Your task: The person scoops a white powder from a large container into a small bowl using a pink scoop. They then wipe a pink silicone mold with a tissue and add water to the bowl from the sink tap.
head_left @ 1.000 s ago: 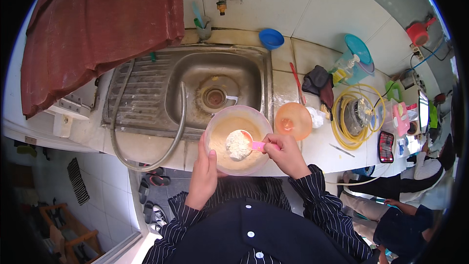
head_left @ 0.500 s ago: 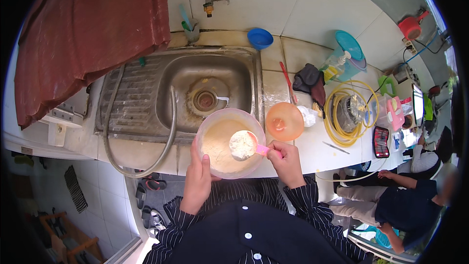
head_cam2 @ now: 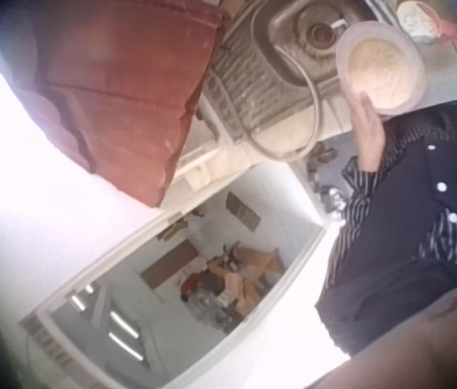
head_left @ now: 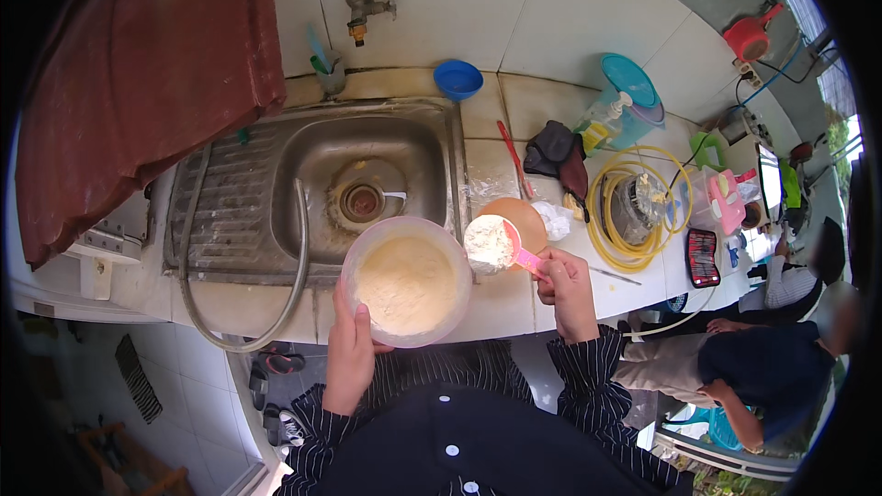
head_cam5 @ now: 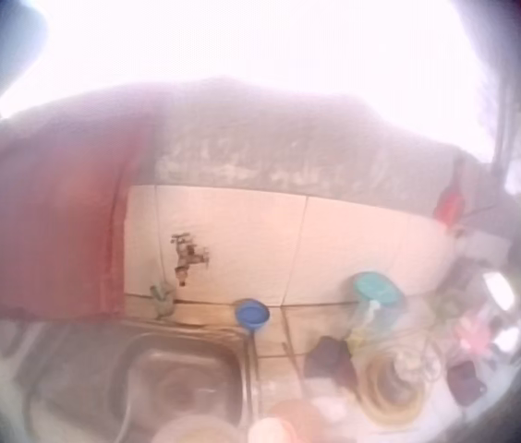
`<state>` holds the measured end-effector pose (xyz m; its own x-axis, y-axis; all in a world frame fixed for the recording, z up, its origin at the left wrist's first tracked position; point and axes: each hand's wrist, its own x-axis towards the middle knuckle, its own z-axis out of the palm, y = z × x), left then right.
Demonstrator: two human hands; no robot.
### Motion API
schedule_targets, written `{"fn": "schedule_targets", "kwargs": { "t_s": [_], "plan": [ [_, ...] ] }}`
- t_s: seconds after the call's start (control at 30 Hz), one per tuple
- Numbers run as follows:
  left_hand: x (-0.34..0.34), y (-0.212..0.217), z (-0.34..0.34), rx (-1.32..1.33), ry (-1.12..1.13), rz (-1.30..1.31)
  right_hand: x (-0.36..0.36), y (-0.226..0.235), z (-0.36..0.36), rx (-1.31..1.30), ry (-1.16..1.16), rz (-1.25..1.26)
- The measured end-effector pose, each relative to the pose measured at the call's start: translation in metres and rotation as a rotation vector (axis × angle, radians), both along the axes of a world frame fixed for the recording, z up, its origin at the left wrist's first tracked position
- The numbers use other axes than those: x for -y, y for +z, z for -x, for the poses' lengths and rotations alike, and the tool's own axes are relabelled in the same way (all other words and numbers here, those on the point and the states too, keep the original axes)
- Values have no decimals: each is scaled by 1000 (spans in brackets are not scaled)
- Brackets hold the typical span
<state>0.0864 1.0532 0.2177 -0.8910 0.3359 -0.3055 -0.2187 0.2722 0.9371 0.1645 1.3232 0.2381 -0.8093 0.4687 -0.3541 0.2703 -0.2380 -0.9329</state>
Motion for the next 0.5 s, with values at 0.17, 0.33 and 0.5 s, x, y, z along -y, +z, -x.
{"fn": "schedule_targets", "kwargs": {
  "t_s": [0.17, 0.33, 0.5],
  "plan": [
    [2, -4, 2, 10, -22, 16, -30, -20, -8, 45, -65, -280],
    [0, -3, 1, -82, -12, 65, -26, -43, -6, 59, -69, -799],
    [4, -4, 1, 5, -19, 49, -16, -55, -6, 110, -83, -907]
  ]
}}
